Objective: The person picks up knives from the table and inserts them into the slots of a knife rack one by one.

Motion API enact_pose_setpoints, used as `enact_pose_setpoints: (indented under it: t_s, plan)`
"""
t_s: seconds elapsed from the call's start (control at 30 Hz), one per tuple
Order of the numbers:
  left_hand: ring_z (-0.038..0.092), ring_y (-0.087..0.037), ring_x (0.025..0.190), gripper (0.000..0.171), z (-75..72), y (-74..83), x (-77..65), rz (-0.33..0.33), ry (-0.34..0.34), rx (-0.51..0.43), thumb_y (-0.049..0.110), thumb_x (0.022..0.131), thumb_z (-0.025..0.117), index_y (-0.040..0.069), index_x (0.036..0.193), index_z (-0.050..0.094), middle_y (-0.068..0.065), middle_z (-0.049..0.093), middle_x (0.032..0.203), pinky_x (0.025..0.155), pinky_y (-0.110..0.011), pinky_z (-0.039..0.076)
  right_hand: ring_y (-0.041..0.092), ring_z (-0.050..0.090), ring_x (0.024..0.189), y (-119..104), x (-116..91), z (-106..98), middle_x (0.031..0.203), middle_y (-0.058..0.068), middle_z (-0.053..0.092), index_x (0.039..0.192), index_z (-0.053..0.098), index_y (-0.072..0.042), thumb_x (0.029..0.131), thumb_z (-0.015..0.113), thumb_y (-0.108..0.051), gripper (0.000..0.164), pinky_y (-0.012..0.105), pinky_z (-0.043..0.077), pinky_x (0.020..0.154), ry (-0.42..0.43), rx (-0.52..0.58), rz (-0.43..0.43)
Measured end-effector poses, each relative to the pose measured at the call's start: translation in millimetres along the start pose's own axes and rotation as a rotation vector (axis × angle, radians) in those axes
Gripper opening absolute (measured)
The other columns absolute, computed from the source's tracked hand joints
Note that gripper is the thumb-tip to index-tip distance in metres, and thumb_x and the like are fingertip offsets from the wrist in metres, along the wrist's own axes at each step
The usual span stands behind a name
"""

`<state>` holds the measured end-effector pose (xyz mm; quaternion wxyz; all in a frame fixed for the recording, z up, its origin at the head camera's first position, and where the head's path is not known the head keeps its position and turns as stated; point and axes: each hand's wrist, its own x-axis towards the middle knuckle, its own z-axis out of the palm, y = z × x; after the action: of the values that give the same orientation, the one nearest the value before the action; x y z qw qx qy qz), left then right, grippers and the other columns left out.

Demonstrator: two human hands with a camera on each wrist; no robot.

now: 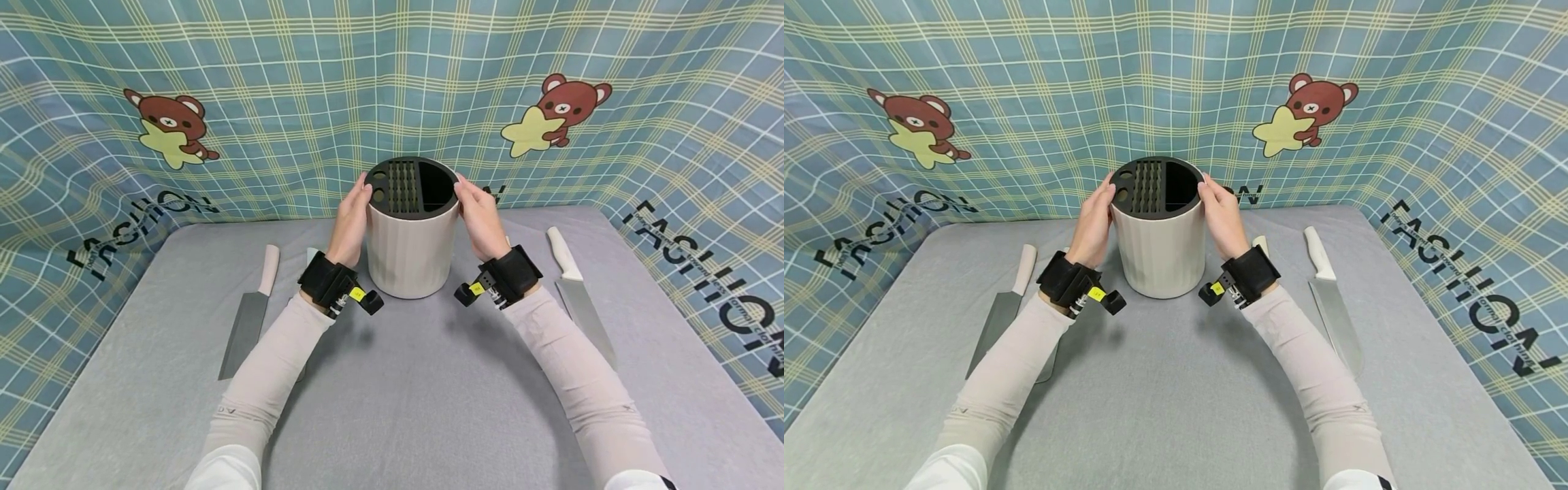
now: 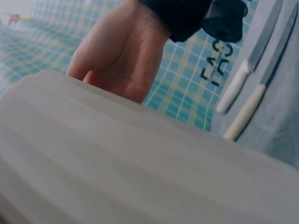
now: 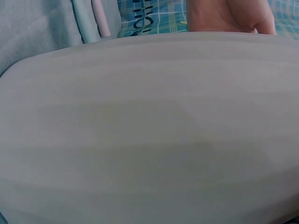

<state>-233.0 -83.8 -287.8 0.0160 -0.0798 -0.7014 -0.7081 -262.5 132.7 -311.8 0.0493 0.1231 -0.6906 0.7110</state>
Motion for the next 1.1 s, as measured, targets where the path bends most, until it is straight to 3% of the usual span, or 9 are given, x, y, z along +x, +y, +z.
enact_pose_setpoints:
  t_s: [0.33,0.6,1.1]
  plan:
    - [0.012,-0.008,0.149,0.05,-0.1,-14.6,5.8,0.017,-0.001,-0.02,0.033,0.108,0.032,0.026,0.156,0.02,0.008,0.013,0.163,0.122,-0.02,0.019,0.015,0.02,0.148,-12,-14,-2,0.161,0.011,0.021,0.151,0.029,-0.002,0.108,0.035,-0.019,0.047,0.025,0.029,0.122,-0.026,-0.009,-0.038]
    - [0.014,-0.007,0.148,0.05,4.2,-8.8,-16.5,0.019,-0.014,-0.028,0.035,0.108,0.033,0.027,0.155,0.02,0.01,0.013,0.162,0.122,-0.022,0.018,0.016,0.015,0.149,-19,-34,-4,0.162,0.009,0.017,0.153,0.025,-0.002,0.108,0.034,-0.02,0.049,0.026,0.027,0.123,-0.055,-0.011,-0.032]
    - [0.005,-0.002,0.148,0.053,1.4,0.5,-57.4,0.03,-0.096,-0.084,0.032,0.108,0.032,0.024,0.157,0.013,0.014,0.006,0.162,0.122,-0.02,0.015,0.013,0.016,0.149,-27,-70,1,0.162,0.007,0.017,0.152,0.026,-0.001,0.108,0.034,-0.021,0.049,0.027,0.027,0.123,-0.078,0.036,-0.032]
